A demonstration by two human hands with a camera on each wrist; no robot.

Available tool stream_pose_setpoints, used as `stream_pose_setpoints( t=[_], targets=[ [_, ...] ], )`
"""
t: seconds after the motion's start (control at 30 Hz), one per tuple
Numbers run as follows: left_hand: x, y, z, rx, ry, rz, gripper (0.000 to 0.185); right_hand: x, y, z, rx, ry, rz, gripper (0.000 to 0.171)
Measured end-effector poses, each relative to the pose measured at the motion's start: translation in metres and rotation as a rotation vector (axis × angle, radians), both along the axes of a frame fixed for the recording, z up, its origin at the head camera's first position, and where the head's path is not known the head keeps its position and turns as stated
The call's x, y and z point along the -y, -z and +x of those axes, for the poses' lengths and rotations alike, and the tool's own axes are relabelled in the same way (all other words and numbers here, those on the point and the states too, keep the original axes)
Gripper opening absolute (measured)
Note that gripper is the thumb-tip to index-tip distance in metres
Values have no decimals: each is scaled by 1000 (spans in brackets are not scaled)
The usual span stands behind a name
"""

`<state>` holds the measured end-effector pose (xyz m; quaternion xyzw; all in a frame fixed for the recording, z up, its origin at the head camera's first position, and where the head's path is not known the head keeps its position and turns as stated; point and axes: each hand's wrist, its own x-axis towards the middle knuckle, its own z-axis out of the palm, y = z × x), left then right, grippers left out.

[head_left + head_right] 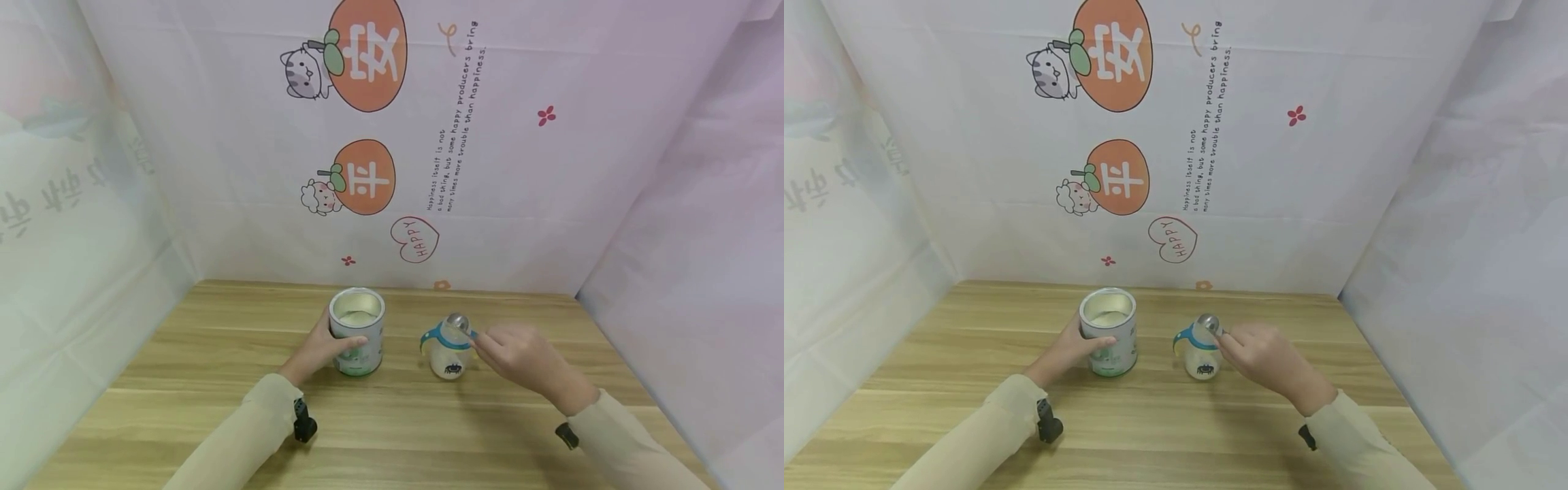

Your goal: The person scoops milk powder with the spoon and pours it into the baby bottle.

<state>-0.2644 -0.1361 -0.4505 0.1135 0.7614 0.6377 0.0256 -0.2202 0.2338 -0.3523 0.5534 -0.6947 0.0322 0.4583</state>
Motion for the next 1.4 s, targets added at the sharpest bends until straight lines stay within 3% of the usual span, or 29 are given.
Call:
stream_pose_setpoints(
  t=[0.27, 0.47, 0.7, 0.83, 1.13, 1.4],
  targets=[
    [1, -2, -1, 5, 16, 13, 99, -3, -1, -2, -64, 12, 70, 37],
    [-1, -9, 3, 29, 5, -4, 101, -5, 1, -4, -42, 27, 68, 42],
    [0, -3, -1, 11, 0, -12, 100, -5, -1, -4, -29, 24, 38, 42],
    [-1, -5, 1, 23, 2, -7, 100, -6, 1, -4, 17, 41, -37, 41],
    [-3, -26, 18, 4, 38, 23, 96, -10, 6, -4, 128, 104, -159, 38],
    [-4, -27, 20, 14, 18, 10, 98, -12, 9, -5, 284, 125, -261, 33]
  ],
)
